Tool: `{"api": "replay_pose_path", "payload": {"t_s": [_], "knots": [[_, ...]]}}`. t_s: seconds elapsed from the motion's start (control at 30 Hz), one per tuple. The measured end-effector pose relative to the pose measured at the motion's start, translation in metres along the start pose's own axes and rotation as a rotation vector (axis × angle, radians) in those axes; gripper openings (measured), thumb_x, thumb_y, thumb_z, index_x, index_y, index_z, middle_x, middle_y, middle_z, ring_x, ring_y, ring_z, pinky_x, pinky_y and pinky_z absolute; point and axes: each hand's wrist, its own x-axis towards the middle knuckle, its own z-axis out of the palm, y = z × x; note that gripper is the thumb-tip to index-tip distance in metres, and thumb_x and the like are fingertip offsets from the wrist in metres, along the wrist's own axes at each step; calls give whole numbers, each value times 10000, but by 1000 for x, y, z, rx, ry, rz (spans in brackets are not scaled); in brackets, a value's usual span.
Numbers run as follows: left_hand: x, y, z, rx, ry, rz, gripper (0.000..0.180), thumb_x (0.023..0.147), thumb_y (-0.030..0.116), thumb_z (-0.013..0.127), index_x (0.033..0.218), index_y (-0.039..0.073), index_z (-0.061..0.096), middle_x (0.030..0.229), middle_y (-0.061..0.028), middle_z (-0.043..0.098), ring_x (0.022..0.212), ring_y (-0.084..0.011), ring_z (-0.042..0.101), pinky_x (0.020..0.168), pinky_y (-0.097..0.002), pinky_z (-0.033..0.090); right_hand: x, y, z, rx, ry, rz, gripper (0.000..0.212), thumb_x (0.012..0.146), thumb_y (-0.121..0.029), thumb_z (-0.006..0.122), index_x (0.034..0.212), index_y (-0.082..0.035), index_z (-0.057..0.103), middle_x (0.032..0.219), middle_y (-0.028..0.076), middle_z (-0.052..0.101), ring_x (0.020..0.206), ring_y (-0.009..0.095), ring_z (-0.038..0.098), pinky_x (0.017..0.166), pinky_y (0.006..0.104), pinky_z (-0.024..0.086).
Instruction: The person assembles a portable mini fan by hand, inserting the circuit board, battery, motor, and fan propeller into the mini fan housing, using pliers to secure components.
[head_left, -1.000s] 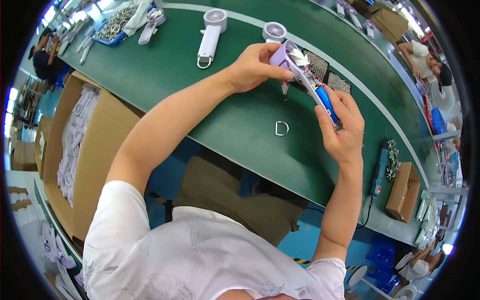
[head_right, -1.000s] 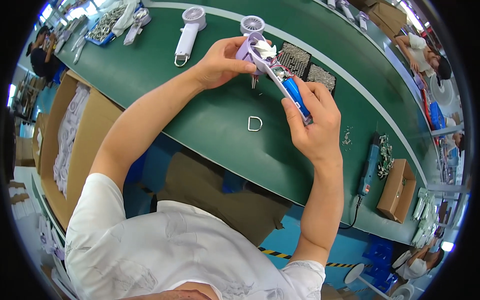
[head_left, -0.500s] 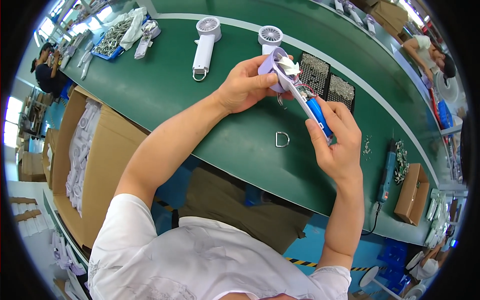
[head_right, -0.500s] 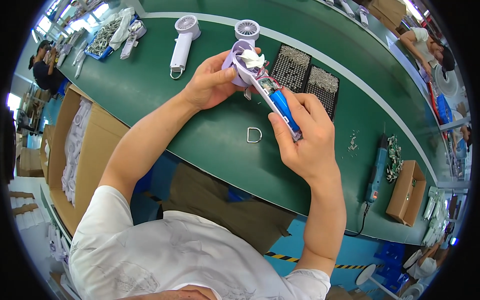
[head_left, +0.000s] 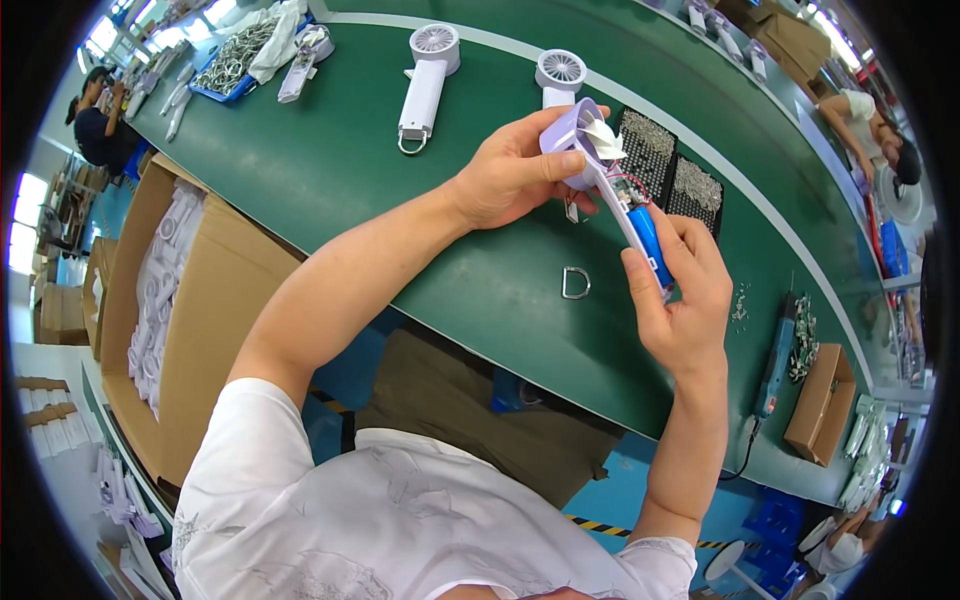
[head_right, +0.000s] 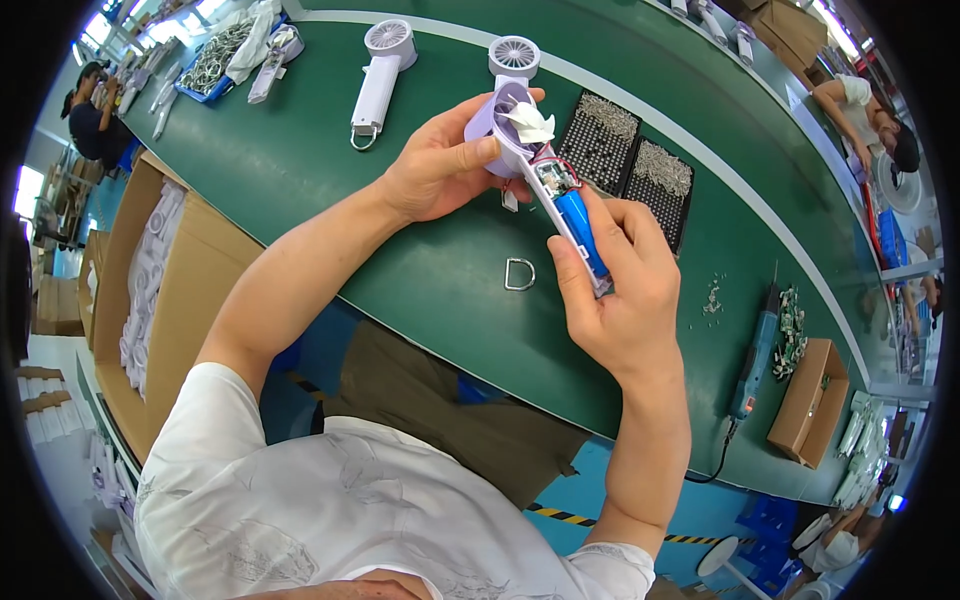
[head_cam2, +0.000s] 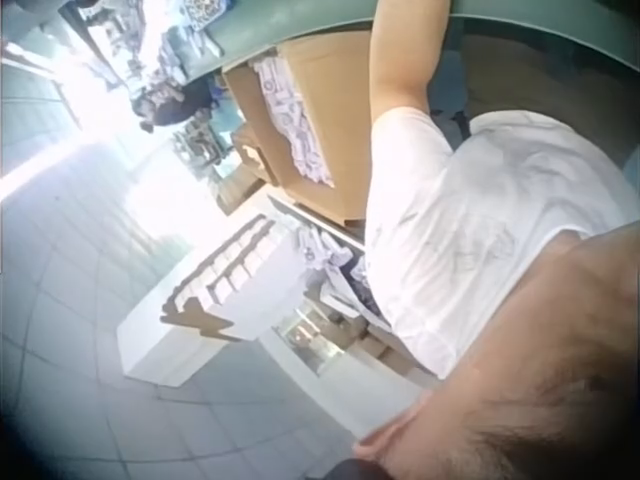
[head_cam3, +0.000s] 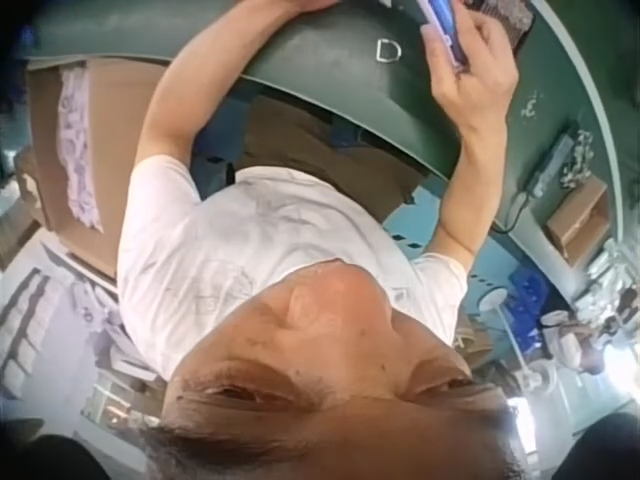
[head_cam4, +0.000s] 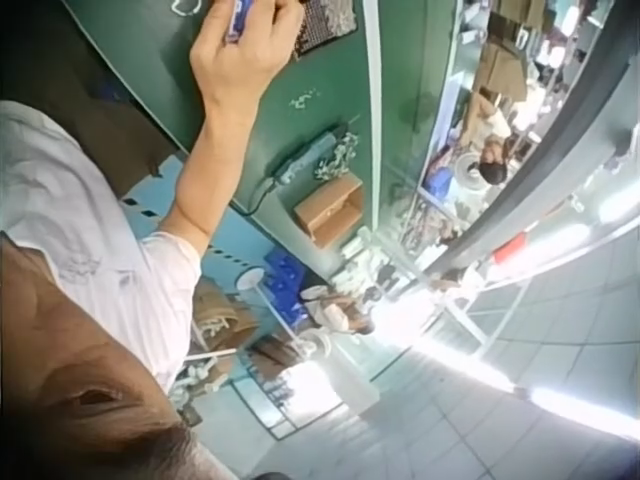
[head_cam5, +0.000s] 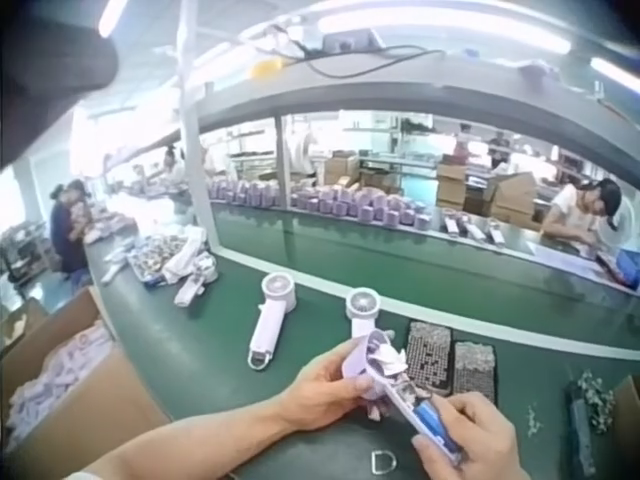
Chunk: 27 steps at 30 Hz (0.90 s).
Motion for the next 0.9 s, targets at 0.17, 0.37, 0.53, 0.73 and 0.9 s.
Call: {"api": "replay_pose_path", "payload": {"t_s": [0.17,0.37,0.53,0.73,0.9], "knots": [[-2,2,-2,-26,-13,-3,673,1026,265,642,1592,57,343,1344,-114,625,1149,-226,639,836,-406,559,-1,-1,9,9,27,-59,422,849,-43,783,1242,65,676,1023,173,648,816,269,659,702,344,545],[-4,3,-2,-31,-20,-9,714,999,223,665,1598,60,314,1320,-156,637,1159,-229,640,813,-379,557,-2,0,11,2,31,-69,423,850,-43,781,1244,68,672,1009,168,639,807,270,647,701,348,541],[-3,2,-1,-14,-4,-5,839,874,3,736,1594,53,308,1327,-165,628,1175,-241,639,874,-384,570,-3,3,12,-7,28,-77,423,853,-44,781,1243,73,668,1011,169,636,806,271,643,707,346,534],[-5,1,1,17,46,21,832,863,-13,749,1574,39,319,1334,-149,608,1248,-257,622,1063,-385,495,-3,3,16,-10,2,-65,422,856,-45,778,1245,76,664,1017,171,628,805,275,638,708,351,534],[-4,-3,3,28,103,21,745,893,-1,736,1530,31,352,1320,-141,609,1270,-261,614,1111,-389,458,-5,0,19,-4,9,-59,427,858,-43,773,1252,80,659,1019,173,623,801,281,631,711,357,534]]}}
